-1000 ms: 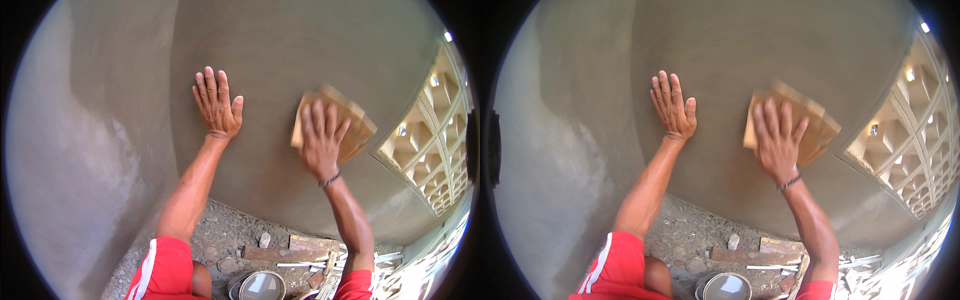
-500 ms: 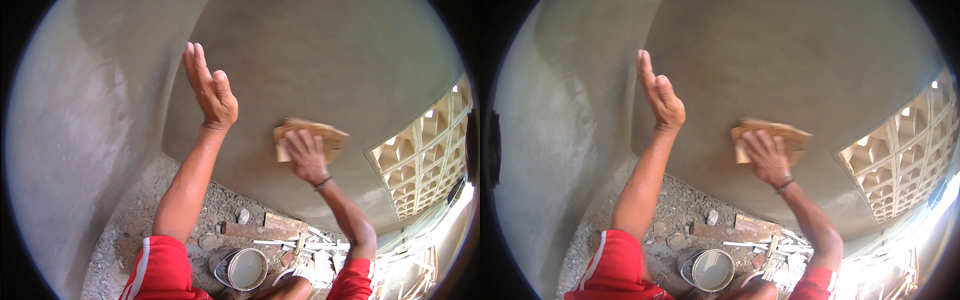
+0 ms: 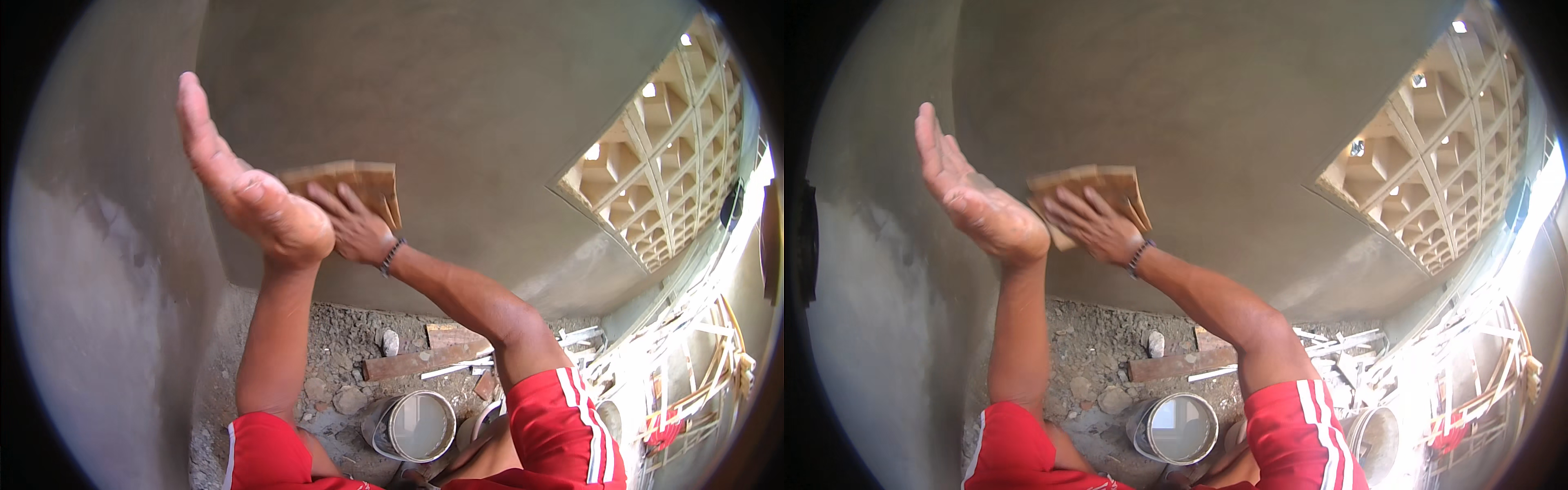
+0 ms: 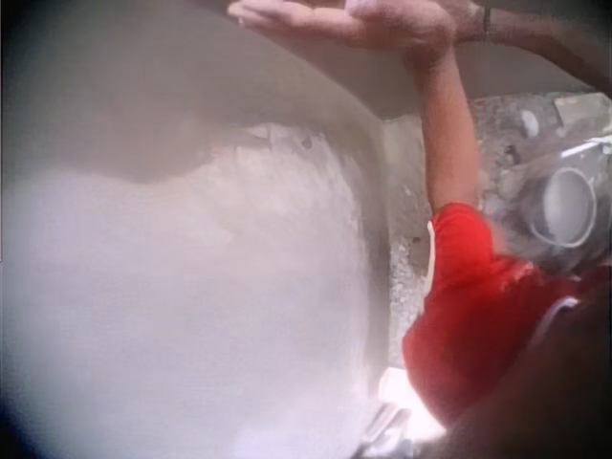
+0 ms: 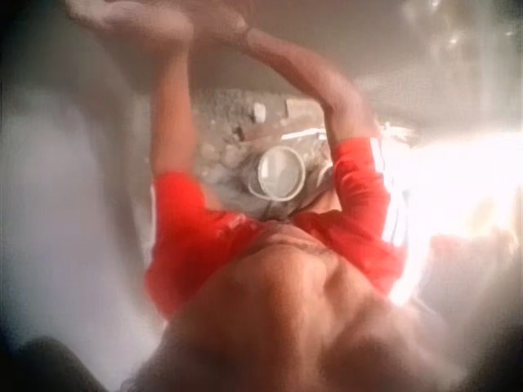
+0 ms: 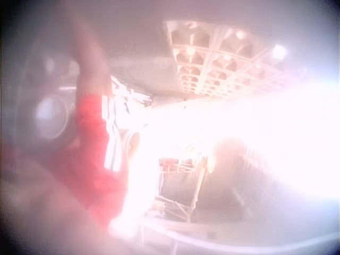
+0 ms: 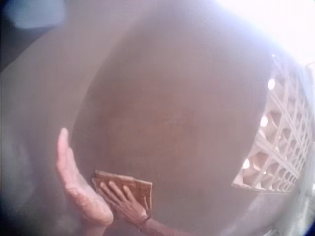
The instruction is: The person smooths a freshly plastered wall using a sponge and then applies a liquid with a brush. The person works on a curved wall section with decorative blocks, repeatedly rubbing the surface and brushing the edges.
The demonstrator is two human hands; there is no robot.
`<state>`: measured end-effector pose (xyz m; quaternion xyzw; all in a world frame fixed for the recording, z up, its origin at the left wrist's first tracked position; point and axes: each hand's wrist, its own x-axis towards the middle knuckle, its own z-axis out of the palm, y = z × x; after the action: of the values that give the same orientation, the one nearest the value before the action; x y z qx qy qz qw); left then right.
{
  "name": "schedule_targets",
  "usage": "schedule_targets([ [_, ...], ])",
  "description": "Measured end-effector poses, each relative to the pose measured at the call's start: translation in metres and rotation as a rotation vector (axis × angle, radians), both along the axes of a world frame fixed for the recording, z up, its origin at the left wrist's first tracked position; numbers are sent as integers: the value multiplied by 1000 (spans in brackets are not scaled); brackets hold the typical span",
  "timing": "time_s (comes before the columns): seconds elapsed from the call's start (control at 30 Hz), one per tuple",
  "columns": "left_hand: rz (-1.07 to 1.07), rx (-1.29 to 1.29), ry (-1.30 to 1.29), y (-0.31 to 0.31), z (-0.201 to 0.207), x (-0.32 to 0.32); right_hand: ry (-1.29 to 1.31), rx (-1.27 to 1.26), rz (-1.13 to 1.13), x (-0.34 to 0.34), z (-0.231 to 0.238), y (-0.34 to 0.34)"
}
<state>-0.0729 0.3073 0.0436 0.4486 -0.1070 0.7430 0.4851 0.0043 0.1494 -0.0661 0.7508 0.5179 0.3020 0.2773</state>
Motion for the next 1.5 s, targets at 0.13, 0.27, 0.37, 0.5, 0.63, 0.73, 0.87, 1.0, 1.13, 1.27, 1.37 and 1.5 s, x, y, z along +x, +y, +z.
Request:
schedule_targets([
  [0.13, 53, 79, 10, 7, 4, -10, -57, -179, -66, -5, 8, -112],
  [0.27, 67, 55, 31, 8, 4, -12, -289, 222, -188, -1, 190, -108],
  [0.37, 6, 67, 50, -11, -5, -3, -584, 490, -229, 6, 274, -114],
  [0.5, -34, 124, 76, -19, -9, 2, -540, 812, -155, 18, 193, -111],
  [0.63, -23, 125, 54, -24, 1, -6, -239, 447, -337, -9, -39, -193],
  [0.73, -12, 165, 32, -8, 4, -11, -49, 249, -335, -33, -73, -214],
  [0.87, 61, 177, 26, 12, 1, -10, -216, 305, -219, -10, 51, -172],
  [1.0, 95, 167, 79, 15, -3, -8, -425, 815, -87, 12, 201, -55],
  [1.13, -12, 149, 50, -4, -11, 3, -349, 565, -229, 2, 148, -4],
  [1.27, -35, 189, 126, 3, -9, -12, -48, 146, -118, -15, 46, -61],
  [1.37, -19, 168, 57, 10, -1, -17, -180, 197, -180, -3, 72, -127],
  [1.5, 60, 151, 45, 24, 1, -19, -485, 812, -49, 16, 189, -50],
])
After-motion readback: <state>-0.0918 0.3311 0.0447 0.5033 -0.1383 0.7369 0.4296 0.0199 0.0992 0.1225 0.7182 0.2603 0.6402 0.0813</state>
